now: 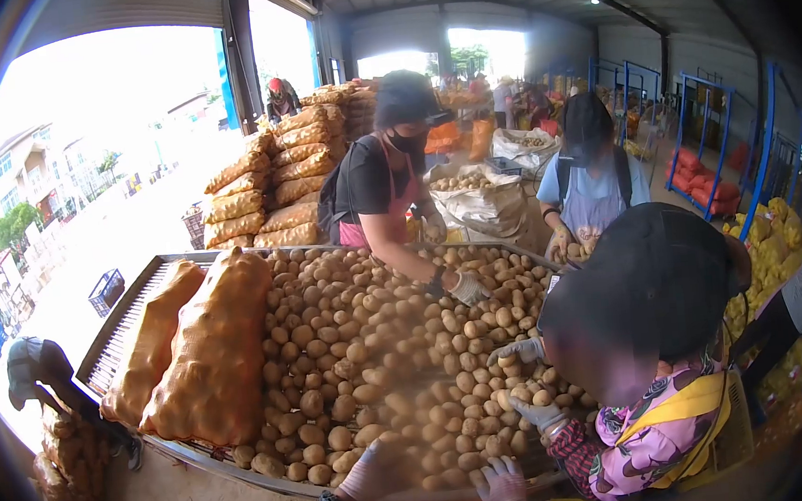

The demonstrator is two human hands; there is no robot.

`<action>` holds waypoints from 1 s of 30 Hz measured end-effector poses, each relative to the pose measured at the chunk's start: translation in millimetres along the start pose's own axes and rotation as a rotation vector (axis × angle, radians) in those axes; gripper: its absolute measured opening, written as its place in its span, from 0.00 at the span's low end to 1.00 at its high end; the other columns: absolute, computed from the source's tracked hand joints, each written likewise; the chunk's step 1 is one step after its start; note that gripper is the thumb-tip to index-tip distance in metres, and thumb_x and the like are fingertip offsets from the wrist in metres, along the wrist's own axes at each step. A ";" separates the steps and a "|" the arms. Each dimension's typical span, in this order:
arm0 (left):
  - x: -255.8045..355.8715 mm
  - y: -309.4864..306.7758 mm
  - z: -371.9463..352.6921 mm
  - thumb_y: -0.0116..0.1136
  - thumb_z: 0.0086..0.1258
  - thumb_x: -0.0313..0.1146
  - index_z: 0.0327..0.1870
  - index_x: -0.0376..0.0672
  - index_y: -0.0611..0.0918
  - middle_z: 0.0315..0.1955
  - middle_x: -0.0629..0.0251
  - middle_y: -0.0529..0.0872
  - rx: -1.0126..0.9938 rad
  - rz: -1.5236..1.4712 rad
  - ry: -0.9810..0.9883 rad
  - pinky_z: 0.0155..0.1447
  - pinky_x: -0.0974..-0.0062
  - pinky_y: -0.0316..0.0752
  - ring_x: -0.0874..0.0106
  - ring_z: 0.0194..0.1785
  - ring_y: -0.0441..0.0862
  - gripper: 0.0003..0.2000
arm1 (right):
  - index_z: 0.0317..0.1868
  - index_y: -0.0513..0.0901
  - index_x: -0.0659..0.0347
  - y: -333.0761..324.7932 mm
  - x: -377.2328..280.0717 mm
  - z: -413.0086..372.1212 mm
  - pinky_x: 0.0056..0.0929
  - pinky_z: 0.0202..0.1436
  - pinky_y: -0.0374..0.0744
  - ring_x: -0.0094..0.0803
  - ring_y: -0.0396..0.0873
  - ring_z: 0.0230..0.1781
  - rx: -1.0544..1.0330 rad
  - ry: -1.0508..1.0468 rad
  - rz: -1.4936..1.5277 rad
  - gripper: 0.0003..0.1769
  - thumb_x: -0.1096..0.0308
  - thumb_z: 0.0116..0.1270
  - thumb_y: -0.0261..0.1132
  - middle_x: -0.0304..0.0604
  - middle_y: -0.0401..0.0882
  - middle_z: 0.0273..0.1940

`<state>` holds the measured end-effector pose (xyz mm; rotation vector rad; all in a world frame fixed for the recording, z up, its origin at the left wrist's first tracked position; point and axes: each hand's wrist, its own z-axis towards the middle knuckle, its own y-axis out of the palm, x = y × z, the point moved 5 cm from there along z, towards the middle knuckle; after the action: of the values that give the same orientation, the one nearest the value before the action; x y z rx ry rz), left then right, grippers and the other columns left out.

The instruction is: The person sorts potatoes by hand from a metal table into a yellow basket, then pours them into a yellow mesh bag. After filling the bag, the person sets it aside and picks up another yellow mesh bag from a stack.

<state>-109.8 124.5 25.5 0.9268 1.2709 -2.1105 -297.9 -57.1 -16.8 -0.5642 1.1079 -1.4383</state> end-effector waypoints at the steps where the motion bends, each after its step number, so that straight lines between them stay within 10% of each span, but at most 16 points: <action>1: -0.8 2.2 -0.4 0.58 0.62 0.37 0.34 0.55 0.84 0.38 0.73 0.83 0.031 0.127 0.048 0.55 0.66 0.73 0.69 0.55 0.80 0.04 | 0.41 0.87 0.55 0.4 -0.7 -0.9 0.50 0.63 0.75 0.53 0.75 0.58 -0.004 0.008 -0.013 0.14 0.54 0.66 0.66 0.47 0.82 0.52; 4: -0.8 20.6 -7.7 0.59 0.62 0.39 0.38 0.56 0.84 0.40 0.75 0.82 0.033 0.281 0.086 0.56 0.67 0.73 0.70 0.54 0.79 0.05 | 0.41 0.87 0.56 -7.0 -2.7 1.2 0.51 0.62 0.76 0.54 0.75 0.58 -0.017 0.024 -0.038 0.14 0.54 0.66 0.65 0.47 0.82 0.53; 8: -45.2 2.8 -5.0 0.58 0.65 0.40 0.43 0.59 0.84 0.49 0.77 0.80 -0.095 -0.586 -0.283 0.57 0.68 0.73 0.69 0.57 0.78 0.08 | 0.43 0.86 0.57 -3.1 -7.9 3.4 0.52 0.64 0.74 0.55 0.74 0.61 -0.066 0.080 -0.028 0.15 0.55 0.68 0.63 0.49 0.81 0.55; 12: -77.0 -5.7 -2.2 0.60 0.64 0.42 0.56 0.60 0.81 0.65 0.74 0.75 -0.208 -0.650 -0.184 0.64 0.66 0.72 0.65 0.69 0.72 0.18 | 0.49 0.84 0.59 -14.2 -15.8 9.0 0.53 0.68 0.71 0.55 0.71 0.66 -0.148 0.141 -0.013 0.17 0.55 0.72 0.61 0.50 0.79 0.61; 23: -78.9 21.0 -35.1 0.59 0.65 0.40 0.54 0.58 0.83 0.66 0.72 0.74 -0.228 -2.595 -1.095 0.67 0.64 0.71 0.64 0.73 0.68 0.16 | 0.43 0.85 0.57 -8.4 -15.0 14.8 0.52 0.64 0.74 0.54 0.74 0.61 -0.099 0.090 -0.058 0.16 0.54 0.67 0.62 0.49 0.81 0.55; 30: -70.1 34.2 -38.3 0.58 0.65 0.38 0.53 0.57 0.84 0.67 0.71 0.73 -0.124 -3.001 -1.212 0.69 0.63 0.70 0.63 0.76 0.66 0.15 | 0.51 0.84 0.59 10.4 -20.4 12.2 0.53 0.67 0.71 0.55 0.70 0.67 -0.145 0.163 -0.036 0.19 0.54 0.72 0.61 0.50 0.78 0.62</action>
<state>-29.4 149.0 47.4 1.7775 -0.5419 0.7236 -278.2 -40.2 -15.4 -0.5788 1.3455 -1.4624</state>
